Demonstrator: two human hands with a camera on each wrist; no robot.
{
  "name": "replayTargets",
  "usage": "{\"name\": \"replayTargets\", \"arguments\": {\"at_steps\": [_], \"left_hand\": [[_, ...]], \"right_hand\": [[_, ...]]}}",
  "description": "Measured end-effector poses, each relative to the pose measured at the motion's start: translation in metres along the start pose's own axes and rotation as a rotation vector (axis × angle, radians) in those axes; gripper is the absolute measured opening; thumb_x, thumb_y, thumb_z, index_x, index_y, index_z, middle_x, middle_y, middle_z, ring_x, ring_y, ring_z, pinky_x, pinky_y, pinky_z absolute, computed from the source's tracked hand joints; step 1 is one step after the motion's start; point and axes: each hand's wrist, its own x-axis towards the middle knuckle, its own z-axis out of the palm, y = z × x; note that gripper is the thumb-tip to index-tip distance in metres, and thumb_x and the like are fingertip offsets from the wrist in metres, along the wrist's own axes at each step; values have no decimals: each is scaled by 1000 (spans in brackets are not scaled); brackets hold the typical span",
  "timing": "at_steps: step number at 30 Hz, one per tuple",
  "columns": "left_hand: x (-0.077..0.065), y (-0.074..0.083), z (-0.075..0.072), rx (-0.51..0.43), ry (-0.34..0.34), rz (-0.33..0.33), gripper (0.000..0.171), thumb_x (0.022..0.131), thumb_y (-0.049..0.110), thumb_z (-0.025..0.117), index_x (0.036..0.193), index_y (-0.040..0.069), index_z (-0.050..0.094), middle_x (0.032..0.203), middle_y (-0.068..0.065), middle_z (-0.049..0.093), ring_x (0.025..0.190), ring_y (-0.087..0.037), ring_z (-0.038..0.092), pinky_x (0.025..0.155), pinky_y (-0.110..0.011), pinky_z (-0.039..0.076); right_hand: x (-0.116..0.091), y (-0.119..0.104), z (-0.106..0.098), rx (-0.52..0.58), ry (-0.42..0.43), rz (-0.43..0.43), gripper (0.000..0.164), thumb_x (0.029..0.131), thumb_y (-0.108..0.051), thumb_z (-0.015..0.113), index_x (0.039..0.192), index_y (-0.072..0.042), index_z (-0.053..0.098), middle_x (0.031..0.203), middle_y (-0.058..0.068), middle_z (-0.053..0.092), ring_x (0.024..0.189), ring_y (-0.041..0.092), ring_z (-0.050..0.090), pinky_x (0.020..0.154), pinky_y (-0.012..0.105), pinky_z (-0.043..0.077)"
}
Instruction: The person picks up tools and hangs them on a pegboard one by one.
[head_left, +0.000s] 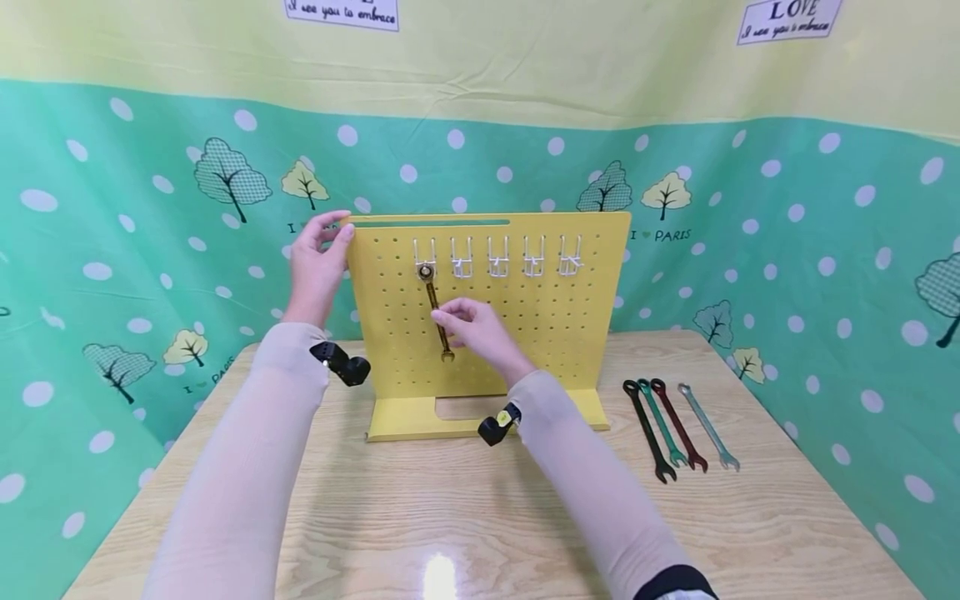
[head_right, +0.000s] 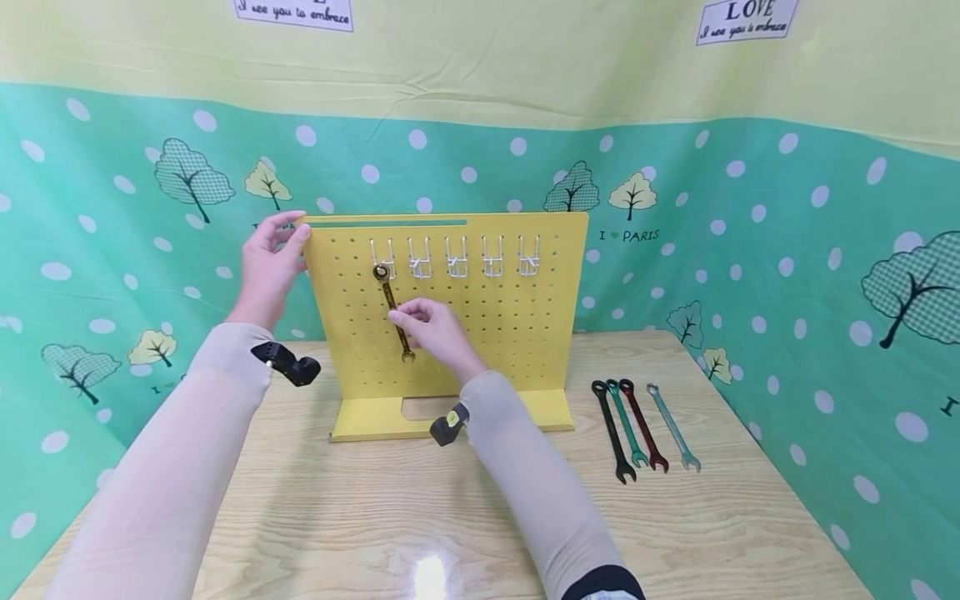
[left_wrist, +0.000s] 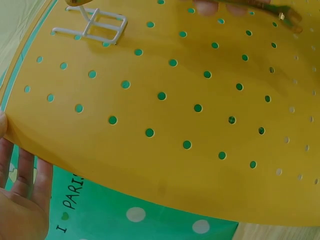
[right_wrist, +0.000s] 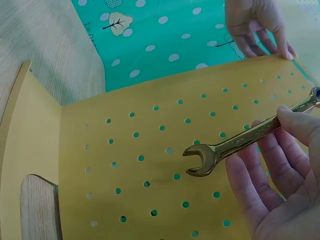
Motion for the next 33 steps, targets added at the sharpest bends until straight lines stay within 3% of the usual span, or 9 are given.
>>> {"name": "replayTargets", "arguments": {"at_steps": [9,19,33], "left_hand": [[-1,1,-1,-7,-3,-2,35,100,33,61,133,24,62,124,-3,56,108,-21,61,94,-34,55],[-1,1,0,-14,-2,3,34,100,32,61,133,23,62,123,-3,56,108,-21,61,93,-33,56],[0,1,0,-6,6,-4,36,100,33,60,134,23,62,123,-3,56,108,-21,61,93,-34,55]], "right_hand": [[9,7,4,26,9,6,31,98,-33,68,116,-8,66,115,9,68,101,21,64,93,43,56],[11,8,5,60,12,8,33,98,-31,68,120,-7,64,119,11,67,109,27,63,92,39,56],[11,9,5,71,-6,7,39,98,-33,67,127,-7,61,121,6,66,110,22,63,95,39,55]]}}
